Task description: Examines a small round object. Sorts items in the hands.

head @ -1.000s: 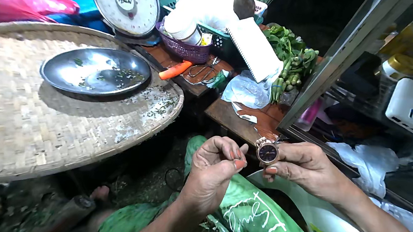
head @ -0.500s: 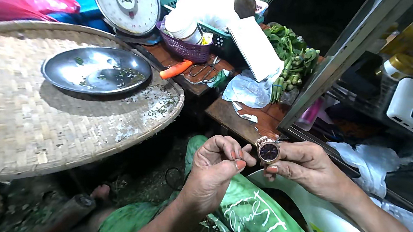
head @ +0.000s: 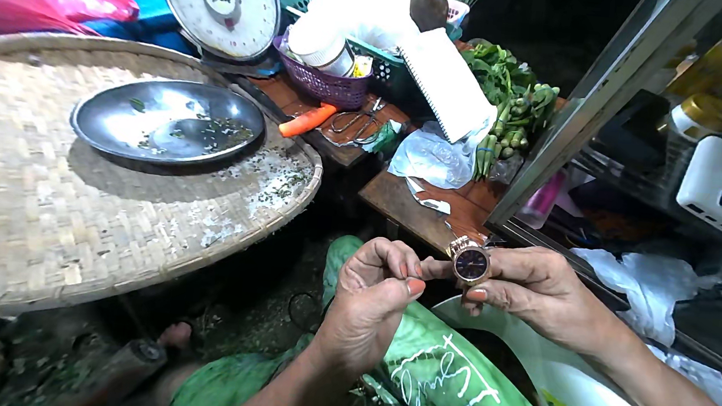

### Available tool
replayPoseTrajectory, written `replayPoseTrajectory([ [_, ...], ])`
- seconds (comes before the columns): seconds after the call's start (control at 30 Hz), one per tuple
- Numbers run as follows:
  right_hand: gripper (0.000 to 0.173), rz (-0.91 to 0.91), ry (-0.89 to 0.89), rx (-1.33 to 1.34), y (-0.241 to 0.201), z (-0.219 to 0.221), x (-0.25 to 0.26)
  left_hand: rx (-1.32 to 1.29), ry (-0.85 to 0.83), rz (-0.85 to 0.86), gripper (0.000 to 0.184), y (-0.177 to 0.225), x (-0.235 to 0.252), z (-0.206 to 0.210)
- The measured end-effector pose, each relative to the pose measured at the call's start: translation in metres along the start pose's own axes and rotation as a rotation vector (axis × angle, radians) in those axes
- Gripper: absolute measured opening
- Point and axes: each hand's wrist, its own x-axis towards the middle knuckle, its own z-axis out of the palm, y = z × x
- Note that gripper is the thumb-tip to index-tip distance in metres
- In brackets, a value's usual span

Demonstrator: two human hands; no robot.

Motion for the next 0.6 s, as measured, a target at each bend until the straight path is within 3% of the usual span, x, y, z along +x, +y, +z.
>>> replayPoseTrajectory([
  [0.6,0.018,-0.002,-0.001,0.020,0.0012,-0.0004,-0.0001,-0.140,0.079,-0.112,0.011,0.0032,0.0006,0.0003],
])
